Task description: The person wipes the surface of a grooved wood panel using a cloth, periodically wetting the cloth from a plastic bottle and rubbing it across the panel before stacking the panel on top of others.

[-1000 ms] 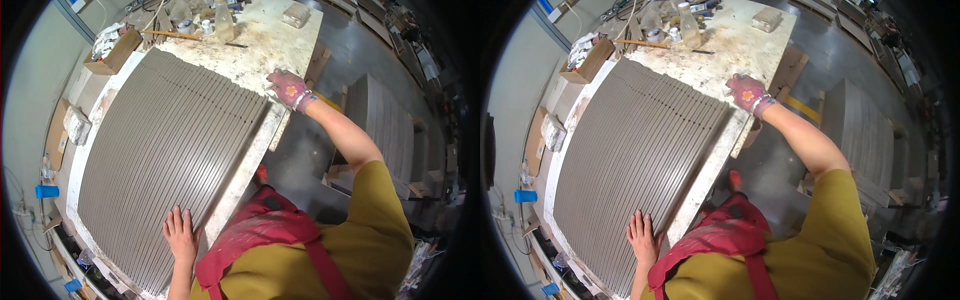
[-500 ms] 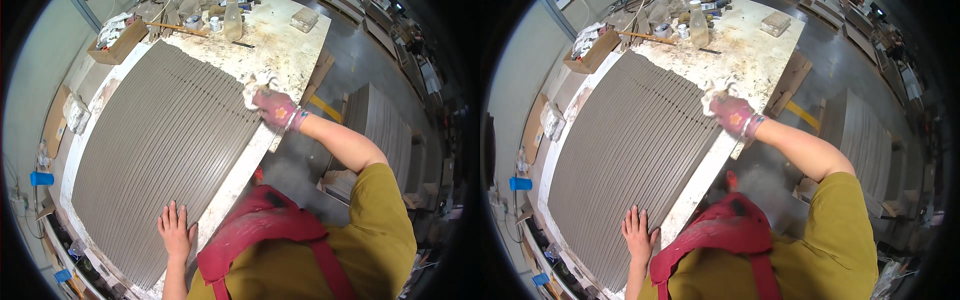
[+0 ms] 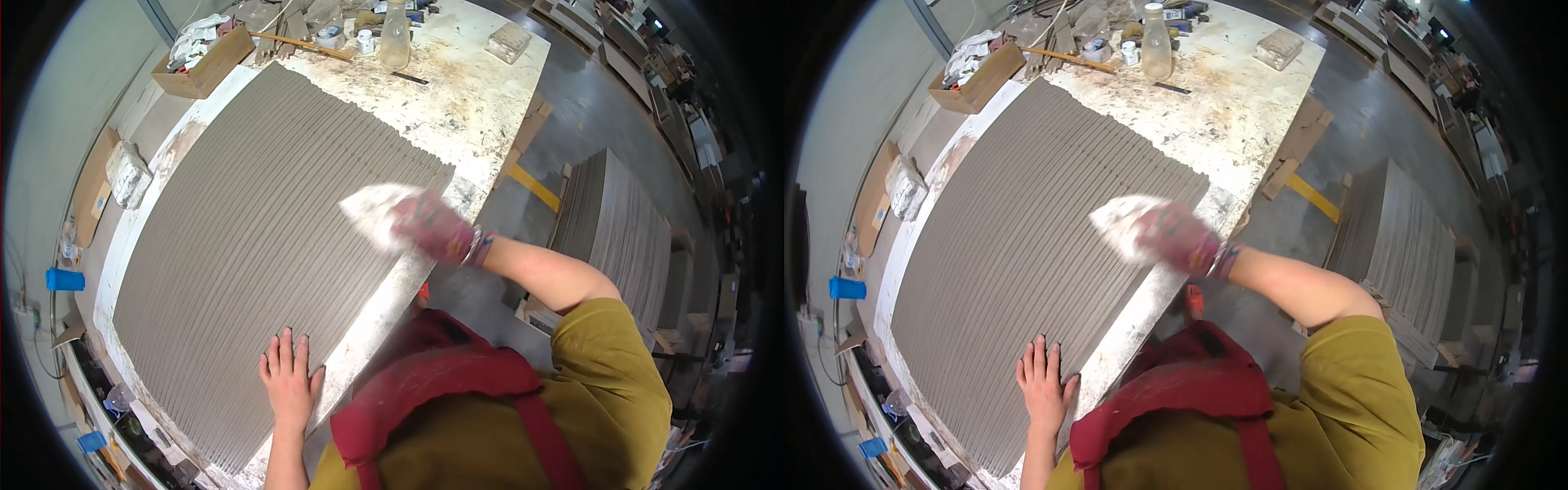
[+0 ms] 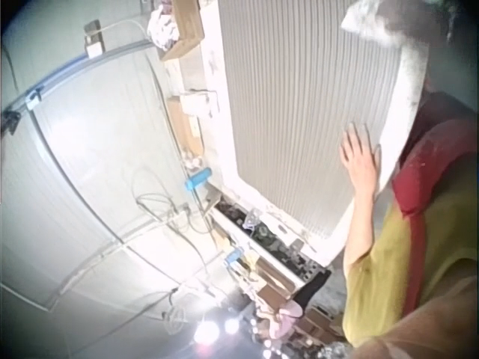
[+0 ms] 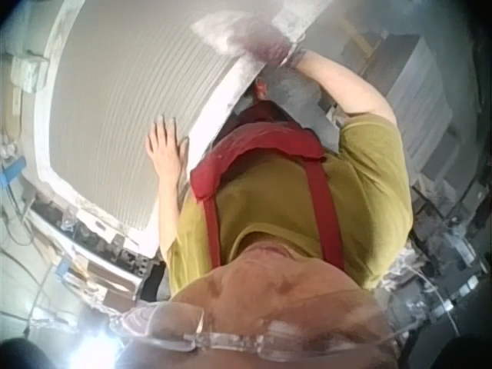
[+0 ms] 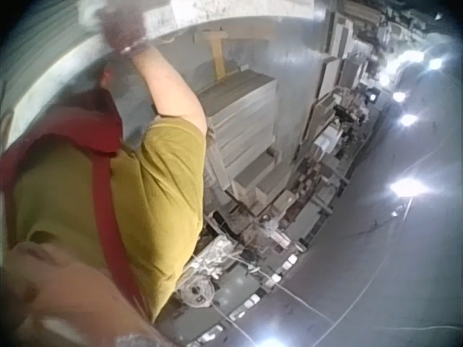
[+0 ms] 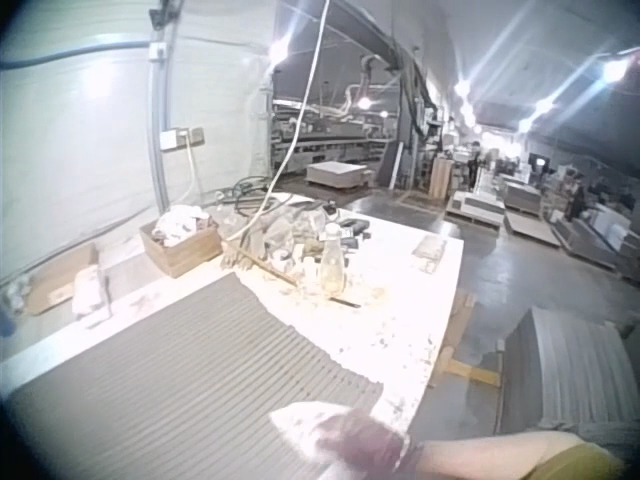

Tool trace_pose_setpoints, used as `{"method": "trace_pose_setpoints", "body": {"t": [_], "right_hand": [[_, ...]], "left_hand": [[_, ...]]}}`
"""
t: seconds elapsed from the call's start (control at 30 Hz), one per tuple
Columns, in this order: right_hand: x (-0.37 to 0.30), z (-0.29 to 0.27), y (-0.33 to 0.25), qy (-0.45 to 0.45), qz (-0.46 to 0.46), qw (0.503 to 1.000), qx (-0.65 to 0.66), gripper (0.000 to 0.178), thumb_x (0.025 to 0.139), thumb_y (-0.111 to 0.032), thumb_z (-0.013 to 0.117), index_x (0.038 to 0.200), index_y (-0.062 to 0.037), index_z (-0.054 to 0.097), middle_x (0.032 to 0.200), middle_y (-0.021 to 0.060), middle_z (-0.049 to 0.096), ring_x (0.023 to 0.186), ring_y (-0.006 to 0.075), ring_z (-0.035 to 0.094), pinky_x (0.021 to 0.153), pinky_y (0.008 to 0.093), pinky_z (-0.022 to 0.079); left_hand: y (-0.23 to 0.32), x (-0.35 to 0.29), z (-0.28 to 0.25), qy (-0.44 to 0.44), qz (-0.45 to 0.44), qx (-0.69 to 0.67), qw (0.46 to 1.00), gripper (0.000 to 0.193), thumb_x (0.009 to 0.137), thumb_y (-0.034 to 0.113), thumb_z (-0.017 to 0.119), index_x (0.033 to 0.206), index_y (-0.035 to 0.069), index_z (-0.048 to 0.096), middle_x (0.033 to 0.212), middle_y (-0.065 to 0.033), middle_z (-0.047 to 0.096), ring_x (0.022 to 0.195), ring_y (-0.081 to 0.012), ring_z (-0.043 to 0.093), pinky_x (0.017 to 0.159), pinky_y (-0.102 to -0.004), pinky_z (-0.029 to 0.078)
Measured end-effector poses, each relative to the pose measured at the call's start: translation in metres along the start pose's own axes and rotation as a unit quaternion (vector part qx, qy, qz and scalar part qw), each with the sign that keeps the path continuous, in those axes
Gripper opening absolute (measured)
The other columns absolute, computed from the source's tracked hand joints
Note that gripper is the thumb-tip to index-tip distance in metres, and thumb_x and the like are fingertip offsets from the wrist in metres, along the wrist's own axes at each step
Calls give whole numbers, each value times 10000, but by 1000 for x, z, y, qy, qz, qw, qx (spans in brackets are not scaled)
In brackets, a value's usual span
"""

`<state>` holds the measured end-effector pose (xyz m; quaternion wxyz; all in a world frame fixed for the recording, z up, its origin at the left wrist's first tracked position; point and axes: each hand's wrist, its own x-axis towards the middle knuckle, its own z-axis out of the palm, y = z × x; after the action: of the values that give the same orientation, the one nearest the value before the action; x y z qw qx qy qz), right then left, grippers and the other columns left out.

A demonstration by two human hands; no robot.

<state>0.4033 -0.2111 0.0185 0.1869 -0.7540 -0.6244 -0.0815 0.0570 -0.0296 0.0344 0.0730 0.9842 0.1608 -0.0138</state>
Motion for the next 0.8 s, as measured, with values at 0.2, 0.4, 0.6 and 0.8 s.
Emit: {"method": "trace_pose_setpoints", "body": {"t": [0.2, 0.4, 0.6, 0.8], "right_hand": [[-6, -70, 131, 22, 228, 969, -93, 183, 787, -132, 584, 953, -94, 648, 968, 124, 606, 926, 315, 573, 786, 418, 475], [36, -21, 47, -54, 82, 987, -131, 130, 707, -133, 615, 829, -88, 606, 877, 107, 574, 881, 277, 576, 728, 388, 477], [56, -37, 19, -225, 192, 946, -130, 276, 817, -141, 544, 1064, -34, 603, 1037, 144, 618, 961, 271, 613, 795, 427, 505], [50, -33, 58, -158, 175, 961, -145, 262, 777, -106, 547, 1009, 6, 593, 1000, 185, 626, 908, 308, 622, 780, 422, 503]], "left_hand": [[3, 8, -1, 6, 9, 15, 1000, 738, 690, 251, 774, 1331, 84, 449, 1484, -148, 322, 1342, -365, 306, 1076, -521, 224], [3, 2, 1, 5, -6, 20, 1000, 735, 696, 264, 771, 1332, 83, 449, 1472, -144, 338, 1331, -359, 324, 1071, -513, 235], [2, 0, 2, 0, -9, 17, 1000, 743, 685, 258, 780, 1332, 93, 452, 1474, -129, 340, 1337, -352, 322, 1073, -502, 237], [3, 1, 1, -5, -9, 15, 1000, 749, 679, 241, 784, 1336, 110, 450, 1478, -125, 335, 1345, -349, 313, 1080, -500, 230]]}}
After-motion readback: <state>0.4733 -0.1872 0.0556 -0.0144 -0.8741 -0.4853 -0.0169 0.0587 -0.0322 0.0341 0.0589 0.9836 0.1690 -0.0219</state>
